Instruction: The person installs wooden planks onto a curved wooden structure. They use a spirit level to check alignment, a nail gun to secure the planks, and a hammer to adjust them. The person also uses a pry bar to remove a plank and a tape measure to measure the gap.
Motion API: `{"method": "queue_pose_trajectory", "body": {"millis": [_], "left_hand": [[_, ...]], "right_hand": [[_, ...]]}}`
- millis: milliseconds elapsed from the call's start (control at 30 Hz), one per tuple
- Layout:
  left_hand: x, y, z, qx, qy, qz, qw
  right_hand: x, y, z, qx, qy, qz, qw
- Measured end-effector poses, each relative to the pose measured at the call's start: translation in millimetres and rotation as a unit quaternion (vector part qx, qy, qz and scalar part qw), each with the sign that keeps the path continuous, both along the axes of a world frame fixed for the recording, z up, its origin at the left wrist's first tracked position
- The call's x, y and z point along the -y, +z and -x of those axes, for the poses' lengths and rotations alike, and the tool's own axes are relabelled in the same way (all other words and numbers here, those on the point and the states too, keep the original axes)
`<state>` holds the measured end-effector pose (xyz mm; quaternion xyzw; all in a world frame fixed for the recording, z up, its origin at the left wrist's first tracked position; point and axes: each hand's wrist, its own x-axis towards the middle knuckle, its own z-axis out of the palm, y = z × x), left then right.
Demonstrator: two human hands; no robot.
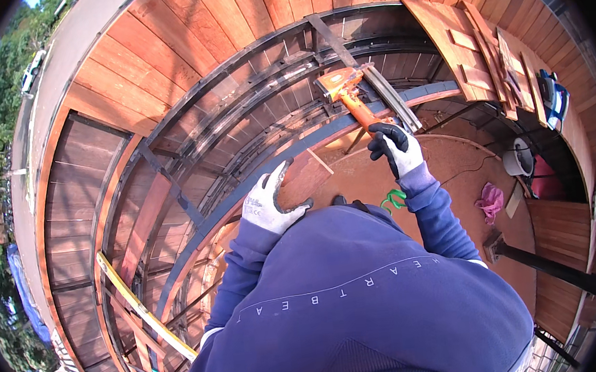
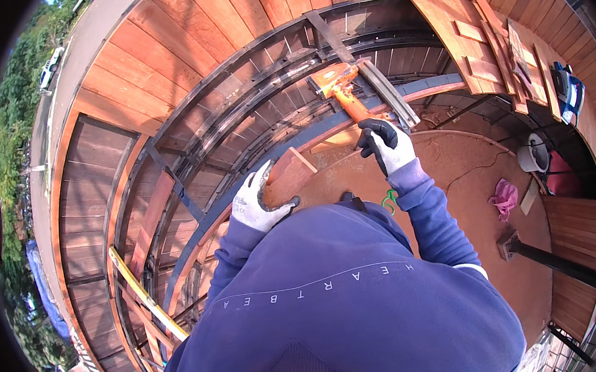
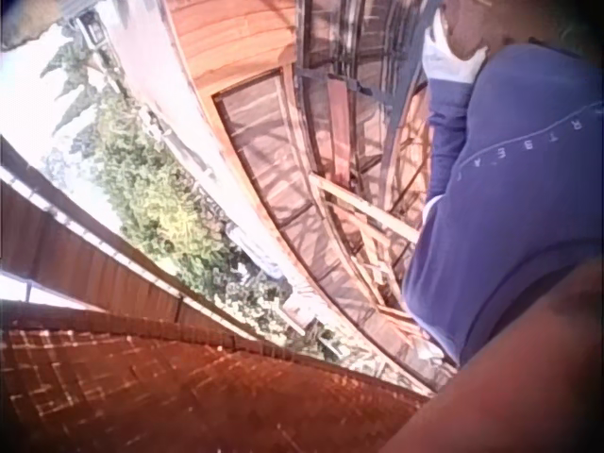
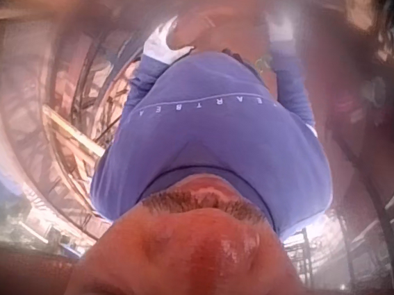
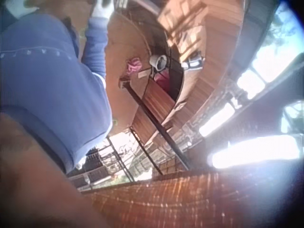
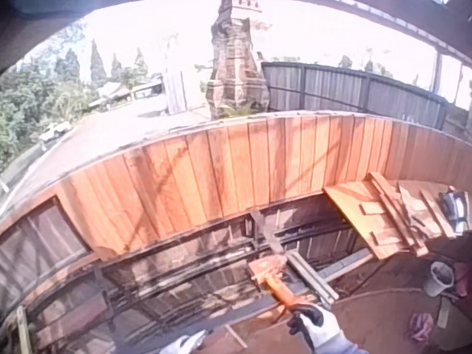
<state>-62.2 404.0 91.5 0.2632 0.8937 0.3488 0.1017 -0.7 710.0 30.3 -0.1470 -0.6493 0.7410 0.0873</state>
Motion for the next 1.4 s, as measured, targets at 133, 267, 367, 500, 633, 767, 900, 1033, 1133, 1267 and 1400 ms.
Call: {"method": "queue_pose_trajectory", "body": {"millis": [133, 267, 367, 500, 633, 767, 900, 1033, 1133, 1267, 1400], "left_hand": [[-4.0, -1.5, -1.7, -0.046, 0.009, -0.025, 0.999], [2.7, -3.0, -1.9, -0.063, 0.02, -0.05, 0.997], [11.0, -2.2, -2.2, -0.064, 0.037, -0.032, 0.997], [26.6, -5.3, -6.2, -0.074, 0.043, -0.025, 0.996], [55.2, -32.1, -3.1, -0.035, 0.02, -0.031, 0.999], [60.7, -37.9, 6.8, -0.005, -0.048, -0.006, 0.999], [57.5, -32.8, 7.9, 0.034, -0.107, -0.002, 0.994], [42.6, -29.9, 8.6, 0.039, -0.152, 0.001, 0.988], [33.9, -27.5, 9.6, 0.007, -0.154, 0.021, 0.988], [31.8, -29.3, 25.3, -0.004, -0.101, 0.062, 0.993], [43.3, -48.2, 42.7, -0.03, -0.047, 0.117, 0.992]], "right_hand": [[2.9, 4.7, 18.0, 0.0, 0.059, 0.006, 0.998], [14.4, -0.3, 31.7, 0.003, 0.085, 0.041, 0.996], [29.0, -5.7, 38.4, 0.01, 0.098, 0.076, 0.992], [55.9, 4.1, 42.8, 0.012, 0.146, 0.029, 0.989], [93.4, 10.3, 31.9, 0.02, 0.133, -0.019, 0.991], [116.5, -1.9, -1.8, 0.05, 0.119, -0.136, 0.982], [133.9, -0.5, -39.3, 0.128, 0.116, -0.147, 0.974], [136.5, -15.3, -77.2, 0.109, -0.002, -0.061, 0.992], [120.6, -9.8, -102.5, 0.129, -0.07, -0.08, 0.986], [39.4, 14.2, -114.2, 0.14, -0.191, -0.271, 0.933], [-108.4, 19.7, -98.1, 0.129, -0.309, -0.495, 0.802]]}}
